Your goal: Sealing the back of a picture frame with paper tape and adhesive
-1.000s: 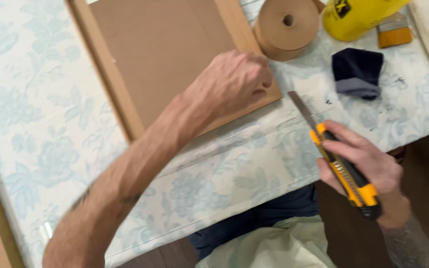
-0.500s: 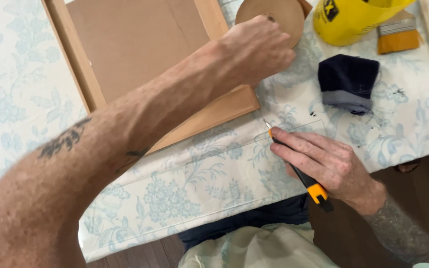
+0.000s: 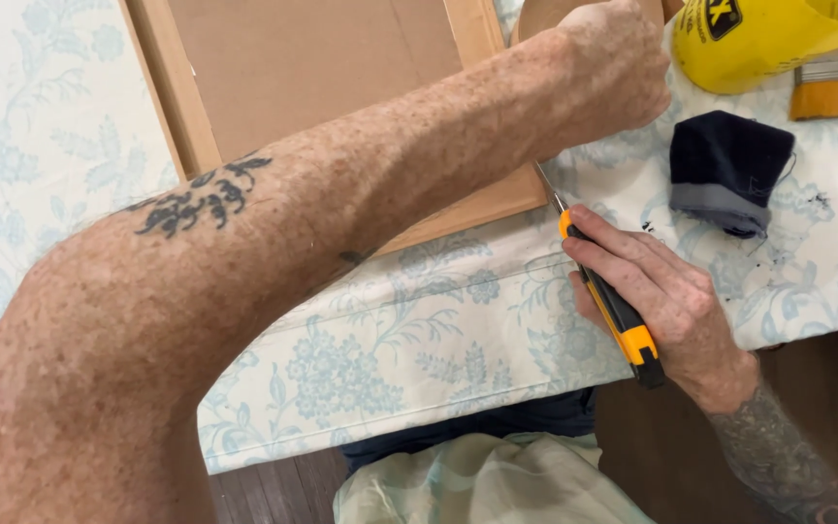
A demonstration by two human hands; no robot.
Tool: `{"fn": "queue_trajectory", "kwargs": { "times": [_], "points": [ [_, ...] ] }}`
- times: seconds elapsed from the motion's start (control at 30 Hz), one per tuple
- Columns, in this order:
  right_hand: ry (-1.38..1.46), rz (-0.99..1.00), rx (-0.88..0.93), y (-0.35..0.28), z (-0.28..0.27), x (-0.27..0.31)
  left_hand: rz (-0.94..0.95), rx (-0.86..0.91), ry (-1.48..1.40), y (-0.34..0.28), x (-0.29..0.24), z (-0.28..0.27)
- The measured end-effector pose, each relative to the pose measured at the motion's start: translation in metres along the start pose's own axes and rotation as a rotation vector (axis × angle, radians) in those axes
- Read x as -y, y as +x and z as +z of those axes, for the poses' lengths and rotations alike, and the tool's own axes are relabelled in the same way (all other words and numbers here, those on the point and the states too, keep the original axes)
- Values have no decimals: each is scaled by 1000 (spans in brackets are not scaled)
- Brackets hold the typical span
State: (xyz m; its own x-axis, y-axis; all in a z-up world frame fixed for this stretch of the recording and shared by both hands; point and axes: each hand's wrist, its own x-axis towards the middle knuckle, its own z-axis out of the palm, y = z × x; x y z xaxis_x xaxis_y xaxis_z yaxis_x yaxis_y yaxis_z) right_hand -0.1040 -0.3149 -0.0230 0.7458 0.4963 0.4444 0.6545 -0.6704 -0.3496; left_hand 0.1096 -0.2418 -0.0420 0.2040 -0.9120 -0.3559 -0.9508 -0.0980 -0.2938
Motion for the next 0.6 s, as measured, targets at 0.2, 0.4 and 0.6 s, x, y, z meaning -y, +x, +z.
{"fn": "queue_trajectory", "kwargs": {
  "times": [0.2, 0.4, 0.6],
  "points": [
    [27, 55, -10, -1, 0, 5, -22, 7, 17, -4, 2, 2],
    [55, 82, -17, 3, 2, 9, -29, 13, 49, -1, 5, 2],
    [33, 93, -27, 7, 4, 12, -28, 15, 82, -8, 6, 4]
  ]
}}
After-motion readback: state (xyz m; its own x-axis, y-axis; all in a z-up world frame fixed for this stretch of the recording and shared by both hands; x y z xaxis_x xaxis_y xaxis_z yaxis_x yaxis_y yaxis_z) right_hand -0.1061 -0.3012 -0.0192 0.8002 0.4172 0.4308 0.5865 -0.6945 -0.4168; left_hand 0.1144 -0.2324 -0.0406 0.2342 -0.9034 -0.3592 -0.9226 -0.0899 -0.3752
